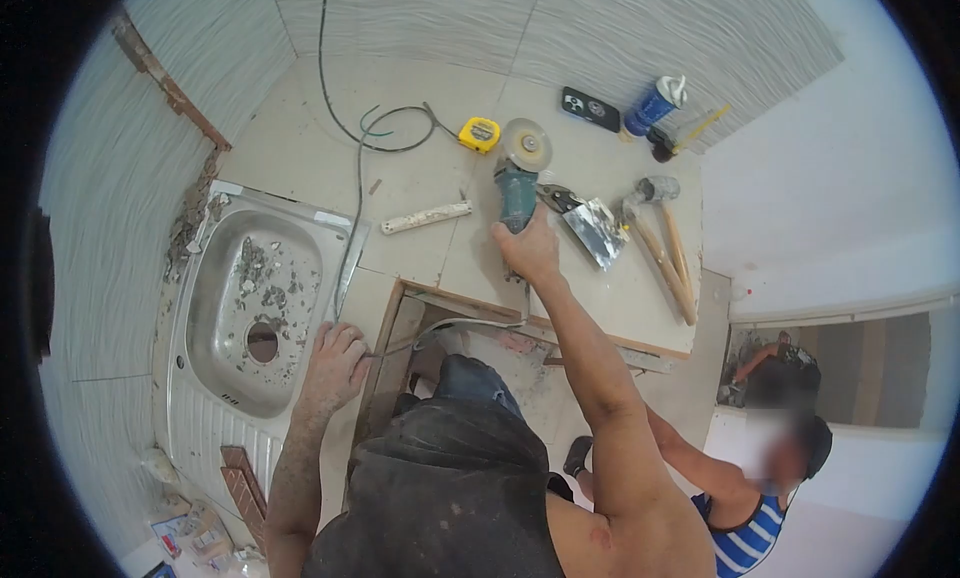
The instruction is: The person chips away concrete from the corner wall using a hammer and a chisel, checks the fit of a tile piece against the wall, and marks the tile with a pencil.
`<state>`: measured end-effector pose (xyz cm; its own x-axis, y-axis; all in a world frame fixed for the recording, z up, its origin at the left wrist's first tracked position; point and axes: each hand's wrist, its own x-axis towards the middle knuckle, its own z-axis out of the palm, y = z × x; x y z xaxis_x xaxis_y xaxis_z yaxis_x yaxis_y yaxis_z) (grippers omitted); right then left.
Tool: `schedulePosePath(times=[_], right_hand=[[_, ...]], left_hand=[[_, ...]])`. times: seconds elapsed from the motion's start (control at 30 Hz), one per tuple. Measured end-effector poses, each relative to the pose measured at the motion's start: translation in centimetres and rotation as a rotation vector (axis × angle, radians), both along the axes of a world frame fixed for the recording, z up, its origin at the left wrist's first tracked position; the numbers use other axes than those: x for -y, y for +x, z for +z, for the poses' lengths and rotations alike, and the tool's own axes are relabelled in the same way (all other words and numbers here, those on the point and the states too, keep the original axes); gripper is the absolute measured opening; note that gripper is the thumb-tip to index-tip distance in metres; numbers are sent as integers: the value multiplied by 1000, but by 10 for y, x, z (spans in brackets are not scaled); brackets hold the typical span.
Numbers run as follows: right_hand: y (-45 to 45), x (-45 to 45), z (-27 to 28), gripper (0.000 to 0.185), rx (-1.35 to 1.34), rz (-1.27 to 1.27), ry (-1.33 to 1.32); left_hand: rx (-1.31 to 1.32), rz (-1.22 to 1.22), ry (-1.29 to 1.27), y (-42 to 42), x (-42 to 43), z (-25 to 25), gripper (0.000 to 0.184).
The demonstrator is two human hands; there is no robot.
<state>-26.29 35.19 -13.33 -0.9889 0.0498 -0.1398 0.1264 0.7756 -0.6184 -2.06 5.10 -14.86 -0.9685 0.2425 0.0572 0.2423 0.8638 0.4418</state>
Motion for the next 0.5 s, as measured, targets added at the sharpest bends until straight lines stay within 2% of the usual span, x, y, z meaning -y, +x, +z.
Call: schedulePosePath(times=[0.3,0.5], right_hand=[[-55,-3,-22,72,4,-62,152],[-75,-2,-19,72,-12,-103,163]], left_hand=[[-25,46,15,-30,-9,0,24],[-103,42,33,-56,-22,-5,25]])
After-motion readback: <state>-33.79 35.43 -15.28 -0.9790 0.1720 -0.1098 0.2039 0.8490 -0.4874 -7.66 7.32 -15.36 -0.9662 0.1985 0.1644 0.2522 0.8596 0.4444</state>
